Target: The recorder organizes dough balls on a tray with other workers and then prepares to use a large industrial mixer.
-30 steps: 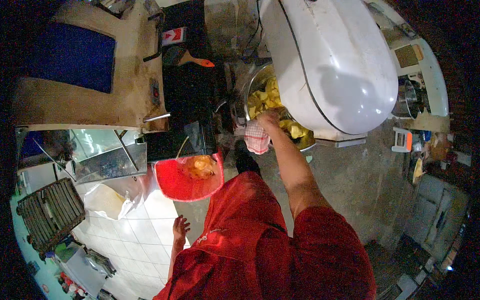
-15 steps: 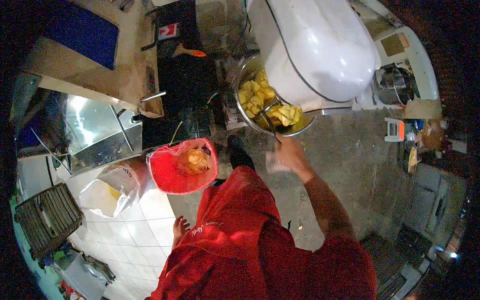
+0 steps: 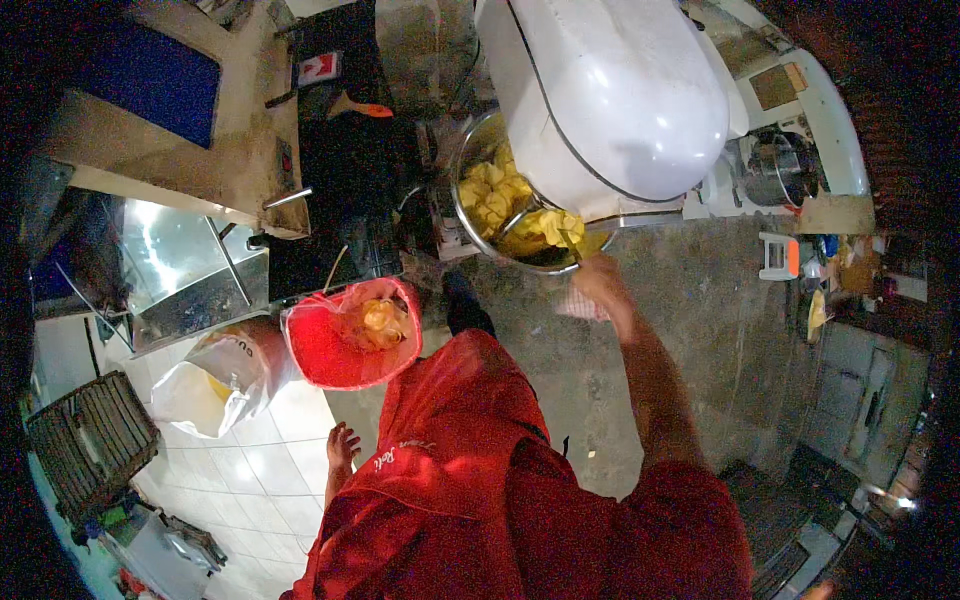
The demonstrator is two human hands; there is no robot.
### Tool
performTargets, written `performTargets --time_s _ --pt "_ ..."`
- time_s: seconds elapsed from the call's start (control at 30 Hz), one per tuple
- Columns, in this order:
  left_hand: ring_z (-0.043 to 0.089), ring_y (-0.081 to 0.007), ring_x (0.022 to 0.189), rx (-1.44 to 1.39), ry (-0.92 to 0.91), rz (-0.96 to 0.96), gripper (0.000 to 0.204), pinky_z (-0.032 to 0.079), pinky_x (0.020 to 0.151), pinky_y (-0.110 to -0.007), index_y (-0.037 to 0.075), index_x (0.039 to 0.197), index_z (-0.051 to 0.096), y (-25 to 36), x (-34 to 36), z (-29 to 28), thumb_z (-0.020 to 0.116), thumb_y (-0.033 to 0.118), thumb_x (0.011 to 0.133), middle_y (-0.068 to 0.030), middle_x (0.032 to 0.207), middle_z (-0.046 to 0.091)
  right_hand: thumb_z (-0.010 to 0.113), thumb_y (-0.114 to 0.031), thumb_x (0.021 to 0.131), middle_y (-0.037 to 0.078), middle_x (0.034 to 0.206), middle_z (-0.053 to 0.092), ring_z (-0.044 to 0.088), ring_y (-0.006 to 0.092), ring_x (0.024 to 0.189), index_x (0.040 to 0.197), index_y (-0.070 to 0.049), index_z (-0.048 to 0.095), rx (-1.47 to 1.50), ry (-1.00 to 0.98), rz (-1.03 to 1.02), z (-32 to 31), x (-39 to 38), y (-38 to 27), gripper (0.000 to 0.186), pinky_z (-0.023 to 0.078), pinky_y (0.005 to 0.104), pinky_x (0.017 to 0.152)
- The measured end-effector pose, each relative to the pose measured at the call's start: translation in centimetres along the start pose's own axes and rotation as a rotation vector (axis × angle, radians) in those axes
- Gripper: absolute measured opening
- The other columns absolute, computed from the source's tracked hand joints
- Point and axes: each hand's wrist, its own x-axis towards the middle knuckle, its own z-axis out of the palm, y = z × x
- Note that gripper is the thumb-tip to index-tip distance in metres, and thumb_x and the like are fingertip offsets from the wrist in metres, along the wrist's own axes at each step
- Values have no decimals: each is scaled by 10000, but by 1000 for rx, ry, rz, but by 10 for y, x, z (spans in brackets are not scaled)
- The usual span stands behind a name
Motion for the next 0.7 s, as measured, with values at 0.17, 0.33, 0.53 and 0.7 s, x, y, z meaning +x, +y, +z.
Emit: performTargets --time_s 0.17,0.33,0.53,0.7 --pt "653 -239 938 -42 -6 -72 510 521 720 -382 106 1424 470 -5 -7 15 559 389 1008 -97 1191 612 558 -209 861 245 1144 675 647 380 1105 1119 -25 703 -165 -219 37 17 76 3 349 514 449 939" --pt "650 -215 922 -59 -15 -72 476 512 708 -335 106 1408 483 -7 -11 41 547 365 1013 -85 1187 617 599 -218 850 214 1272 645 606 362 1212 1201 -11 669 -126 -280 107 -16 78 -77 414 469 442 1035" --pt "658 -250 1011 30 -118 106 492 539 780 -369 80 1403 494 15 -2 47 539 380 1016 -133 1259 611 607 -201 877 206 1179 693 665 379 1111 1175 -76 712 -481 -197 54 67 104 -26 340 538 480 920" --pt "649 -224 949 -3 -85 93 469 517 737 -365 112 1403 492 5 -2 11 532 368 1013 -86 1177 619 580 -162 885 186 1081 727 696 353 1052 1013 -67 758 -642 -269 -190 1 26 -66 238 559 490 846"
